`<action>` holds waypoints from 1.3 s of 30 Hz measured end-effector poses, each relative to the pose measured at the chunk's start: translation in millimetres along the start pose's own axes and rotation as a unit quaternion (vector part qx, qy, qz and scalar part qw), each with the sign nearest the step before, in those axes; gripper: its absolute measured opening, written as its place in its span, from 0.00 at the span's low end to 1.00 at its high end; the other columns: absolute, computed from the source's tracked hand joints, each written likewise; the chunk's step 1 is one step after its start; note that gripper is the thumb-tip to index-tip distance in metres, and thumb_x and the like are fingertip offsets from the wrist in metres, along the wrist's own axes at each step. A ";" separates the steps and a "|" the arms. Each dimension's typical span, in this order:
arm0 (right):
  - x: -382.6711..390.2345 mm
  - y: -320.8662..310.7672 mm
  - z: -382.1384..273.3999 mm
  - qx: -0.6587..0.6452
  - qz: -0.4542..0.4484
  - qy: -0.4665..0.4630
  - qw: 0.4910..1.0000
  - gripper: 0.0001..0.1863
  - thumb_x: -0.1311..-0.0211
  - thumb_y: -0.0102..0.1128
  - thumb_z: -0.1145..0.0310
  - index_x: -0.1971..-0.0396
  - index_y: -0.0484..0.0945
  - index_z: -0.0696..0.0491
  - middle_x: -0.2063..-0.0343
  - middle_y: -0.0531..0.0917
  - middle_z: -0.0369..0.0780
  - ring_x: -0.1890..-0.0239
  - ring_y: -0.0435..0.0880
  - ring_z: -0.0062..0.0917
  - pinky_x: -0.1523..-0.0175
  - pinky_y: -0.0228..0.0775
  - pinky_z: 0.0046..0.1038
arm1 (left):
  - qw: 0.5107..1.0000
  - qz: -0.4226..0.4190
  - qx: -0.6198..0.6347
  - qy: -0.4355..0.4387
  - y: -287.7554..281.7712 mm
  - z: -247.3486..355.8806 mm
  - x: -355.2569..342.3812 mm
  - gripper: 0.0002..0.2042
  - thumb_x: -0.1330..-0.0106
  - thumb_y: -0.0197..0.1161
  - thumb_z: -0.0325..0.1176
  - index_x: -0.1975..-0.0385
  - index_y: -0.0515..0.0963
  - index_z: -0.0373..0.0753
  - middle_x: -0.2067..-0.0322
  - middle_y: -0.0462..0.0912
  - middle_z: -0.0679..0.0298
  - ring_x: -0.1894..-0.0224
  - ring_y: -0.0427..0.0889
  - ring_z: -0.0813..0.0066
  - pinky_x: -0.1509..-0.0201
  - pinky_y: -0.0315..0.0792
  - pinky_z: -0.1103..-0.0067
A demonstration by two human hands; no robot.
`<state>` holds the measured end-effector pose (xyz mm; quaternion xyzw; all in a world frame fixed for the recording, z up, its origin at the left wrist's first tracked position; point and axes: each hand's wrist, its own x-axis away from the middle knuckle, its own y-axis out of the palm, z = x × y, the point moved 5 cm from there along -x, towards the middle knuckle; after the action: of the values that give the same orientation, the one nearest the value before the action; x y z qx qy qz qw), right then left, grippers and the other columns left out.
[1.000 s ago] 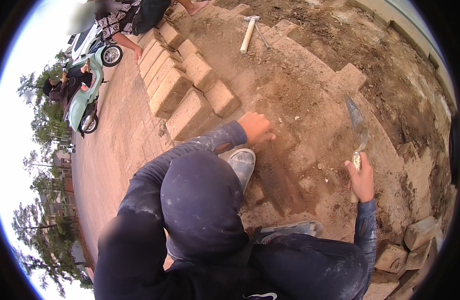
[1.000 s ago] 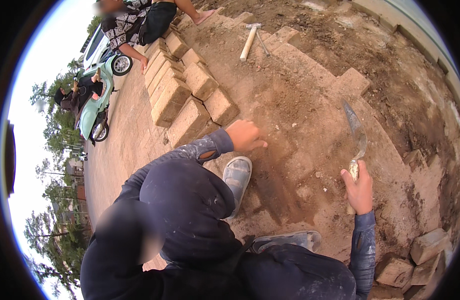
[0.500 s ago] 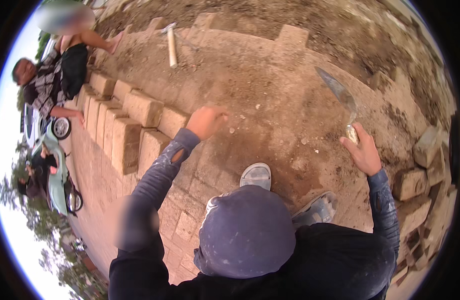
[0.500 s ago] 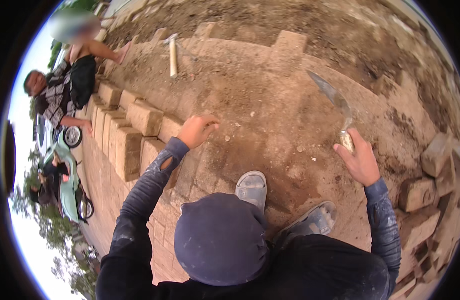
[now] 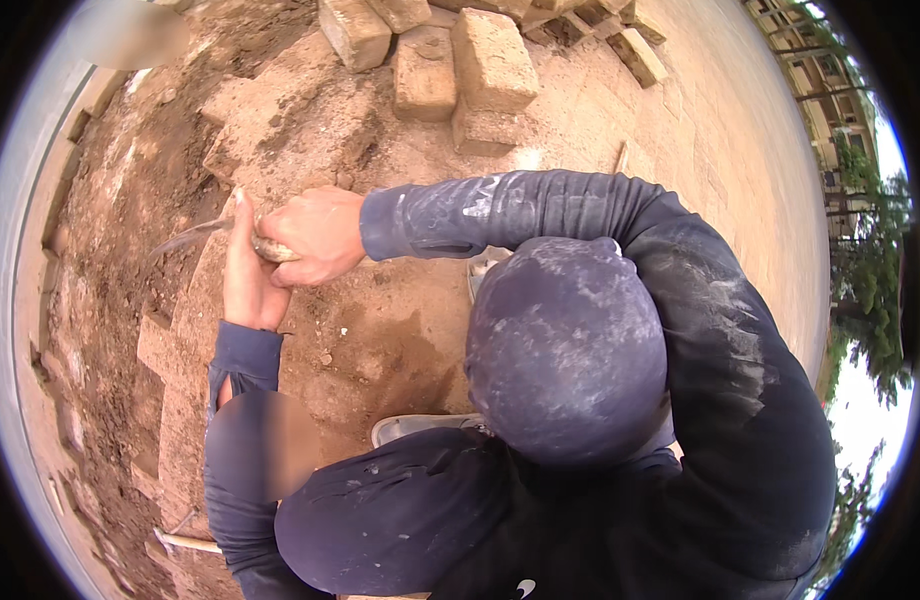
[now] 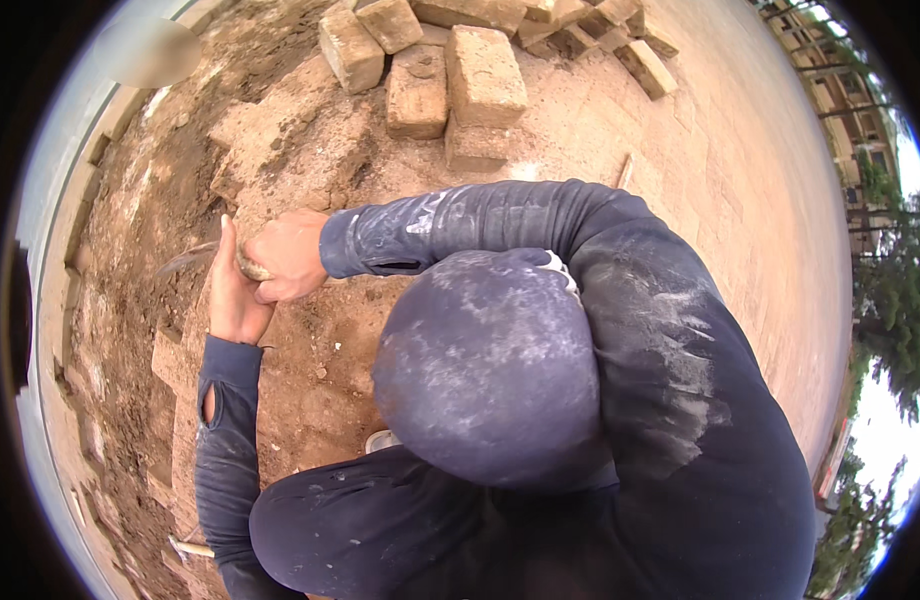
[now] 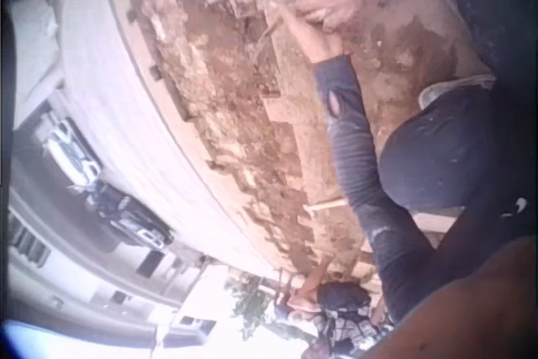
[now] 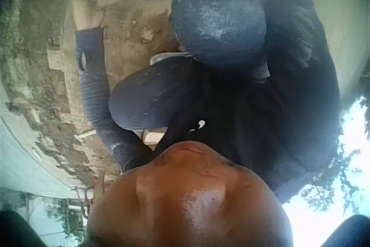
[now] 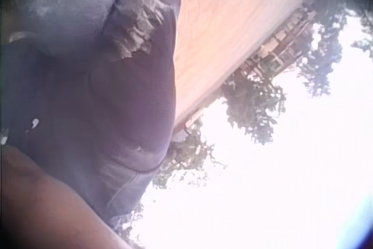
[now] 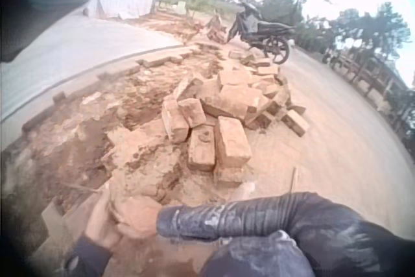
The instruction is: The person uses a trowel to apply mortar to the ground and places bricks into a row. They repeatedly pick up bricks, apply mortar, and set them down to form a brick border.
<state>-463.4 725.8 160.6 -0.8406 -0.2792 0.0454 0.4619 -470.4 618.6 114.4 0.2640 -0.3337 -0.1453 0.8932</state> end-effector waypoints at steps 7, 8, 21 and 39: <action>173.8 -113.6 130.8 -0.133 0.338 0.167 0.916 0.28 0.31 0.56 0.44 0.51 0.82 0.56 0.61 0.87 0.45 0.61 0.87 0.28 0.56 0.79 0.30 | 0.996 0.042 0.047 -0.058 -47.5 51.6 -17.2 0.16 0.22 0.53 0.35 0.76 0.60 0.45 0.80 0.60 0.72 0.79 0.63 0.82 0.73 0.67 0.82; 230.1 -113.6 165.6 -0.107 0.381 0.274 0.876 0.26 0.31 0.56 0.47 0.51 0.82 0.57 0.64 0.87 0.42 0.63 0.87 0.24 0.59 0.80 0.26 | 0.999 0.012 0.010 -0.040 -51.3 61.7 -13.6 0.17 0.22 0.51 0.36 0.76 0.59 0.45 0.81 0.58 0.72 0.80 0.60 0.83 0.74 0.66 0.82; 439.3 254.8 52.9 -0.229 0.188 0.805 0.513 0.52 0.48 0.66 0.32 0.44 0.65 0.69 0.54 0.81 0.62 0.51 0.82 0.54 0.46 0.75 0.47 | 0.980 -0.023 -0.137 -0.143 45.8 10.9 -30.3 0.20 0.22 0.53 0.40 0.79 0.61 0.45 0.84 0.59 0.71 0.84 0.58 0.82 0.81 0.62 0.81; 530.1 199.4 43.4 -0.063 0.355 0.760 0.540 0.20 0.46 0.68 0.62 0.58 0.74 0.57 0.68 0.84 0.45 0.67 0.84 0.41 0.57 0.75 0.42 | 0.938 0.000 -0.288 -0.194 98.6 -69.6 -42.1 0.19 0.29 0.63 0.47 0.78 0.67 0.44 0.80 0.70 0.67 0.79 0.74 0.74 0.73 0.72 0.75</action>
<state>52.6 946.3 72.2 -0.6168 0.4961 -0.4682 0.3928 -446.3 743.8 104.2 -0.0384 -0.4446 -0.2837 0.8488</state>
